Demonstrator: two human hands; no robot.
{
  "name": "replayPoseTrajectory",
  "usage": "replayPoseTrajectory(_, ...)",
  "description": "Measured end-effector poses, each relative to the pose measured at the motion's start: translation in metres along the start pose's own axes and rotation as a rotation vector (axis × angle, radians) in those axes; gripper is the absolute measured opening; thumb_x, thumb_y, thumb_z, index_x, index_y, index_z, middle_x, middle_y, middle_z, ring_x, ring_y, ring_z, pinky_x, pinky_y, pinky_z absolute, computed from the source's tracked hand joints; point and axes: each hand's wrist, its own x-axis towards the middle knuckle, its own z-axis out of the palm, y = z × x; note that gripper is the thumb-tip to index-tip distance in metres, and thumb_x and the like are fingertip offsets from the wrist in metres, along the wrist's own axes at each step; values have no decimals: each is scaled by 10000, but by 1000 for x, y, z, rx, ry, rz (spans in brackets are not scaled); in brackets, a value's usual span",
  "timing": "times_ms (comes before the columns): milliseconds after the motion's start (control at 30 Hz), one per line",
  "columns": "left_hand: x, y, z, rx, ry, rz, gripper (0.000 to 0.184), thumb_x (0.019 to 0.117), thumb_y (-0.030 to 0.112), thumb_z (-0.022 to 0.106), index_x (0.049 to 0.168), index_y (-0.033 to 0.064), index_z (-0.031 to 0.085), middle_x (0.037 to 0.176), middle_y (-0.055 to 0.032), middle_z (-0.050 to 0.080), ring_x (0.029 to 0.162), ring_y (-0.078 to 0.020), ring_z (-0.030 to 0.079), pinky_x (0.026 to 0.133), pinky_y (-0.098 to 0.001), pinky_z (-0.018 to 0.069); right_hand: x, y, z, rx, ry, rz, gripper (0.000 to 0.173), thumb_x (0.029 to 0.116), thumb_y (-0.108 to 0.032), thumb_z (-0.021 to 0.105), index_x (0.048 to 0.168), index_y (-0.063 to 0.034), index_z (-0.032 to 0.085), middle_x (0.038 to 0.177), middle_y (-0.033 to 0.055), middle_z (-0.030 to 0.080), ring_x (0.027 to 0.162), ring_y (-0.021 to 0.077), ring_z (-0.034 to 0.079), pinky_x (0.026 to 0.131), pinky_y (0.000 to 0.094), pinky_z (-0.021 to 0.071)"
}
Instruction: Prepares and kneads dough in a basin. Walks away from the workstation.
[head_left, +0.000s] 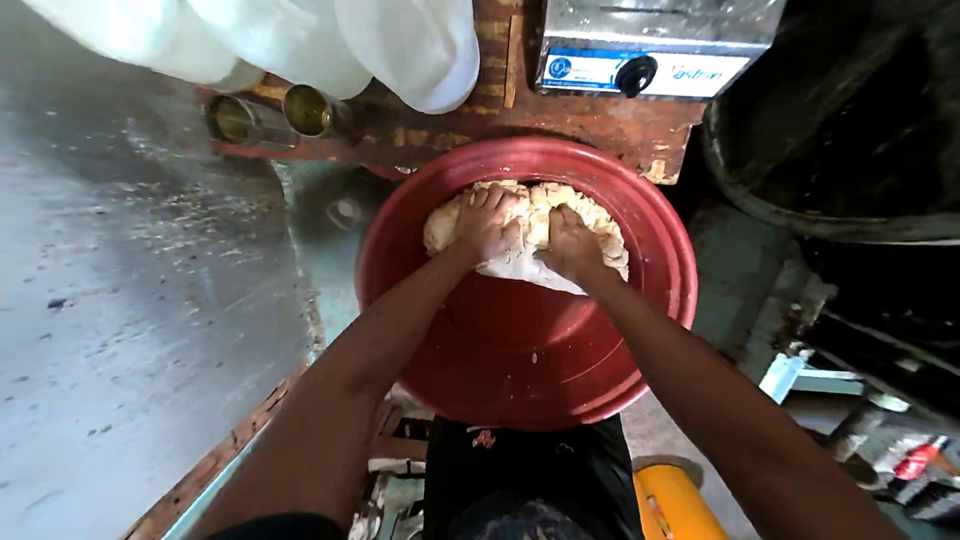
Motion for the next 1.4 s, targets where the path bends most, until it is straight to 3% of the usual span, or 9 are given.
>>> replayPoseTrajectory(100,-79,8,-23,8,-41,-31,650,988,315,483,1618,287,327,1711,-8,219,1576,-350,139,1221,-669,168,-80,-11,1,34,125,-17,690,992,-404,639,1541,-43,426,1547,209,463,1300,393,582,989,560,551)
replayPoseTrajectory(200,-169,-10,19,33,-105,-293,425,964,163,592,1369,34,608,1515,-171,494,1438,-367,424,1180,-540,373,-151,-8,57,121,-5,4,384,1032,-160,524,1395,-78,620,1350,167,649,1174,329,677,958,501,585)
replayPoseTrajectory(300,-214,-24,94,192,-411,-467,601,997,217,568,1487,-101,425,1653,-256,256,1561,-386,191,1274,-553,161,-177,-1,163,123,-514,67,455,1008,-115,543,1459,-49,547,1521,201,500,1363,365,539,1078,527,510)
replayPoseTrajectory(467,-242,11,156,207,-509,-622,817,1009,276,497,1563,-169,93,1666,-337,-79,1579,-420,-57,1293,-516,31,-206,2,237,54,-543,20,315,1008,-83,523,1258,44,666,1513,228,472,1419,403,436,1137,489,458)
replayPoseTrajectory(667,-255,65,150,131,-747,-618,480,1051,149,404,1470,-79,458,1652,-227,273,1555,-408,188,1271,-552,167,-230,-28,203,110,-590,7,283,998,-116,580,1196,56,684,1442,245,545,1366,397,508,1104,507,486)
replayPoseTrajectory(867,-271,79,145,-160,-778,-397,424,940,118,654,1332,-36,611,1578,-177,411,1458,-373,391,1138,-503,443,-227,-30,241,235,-503,-202,270,989,-98,579,1213,-26,713,1423,170,580,1359,327,526,1142,452,465)
replayPoseTrajectory(1100,-238,92,93,-336,-557,-212,275,1030,157,532,1195,11,697,1296,-180,643,1256,-327,600,1103,-476,471,-247,38,118,146,-720,-223,224,956,-55,642,1163,-10,714,1276,219,659,1222,392,619,1036,593,513)
replayPoseTrajectory(1267,-130,48,-14,-268,110,-237,301,1065,198,493,1201,47,714,1256,-152,683,1208,-301,640,1065,-487,502,-136,48,-17,200,9,-200,203,977,-60,587,1063,-56,771,1097,157,745,1050,332,713,966,551,560)
replayPoseTrajectory(1400,-43,-8,-13,-177,35,-247,768,973,664,482,1527,132,474,1599,-112,419,1485,-316,374,1183,-598,328,-20,36,-37,154,318,-34,251,1014,-160,585,1171,-44,742,1209,207,698,1126,405,672,984,613,538)
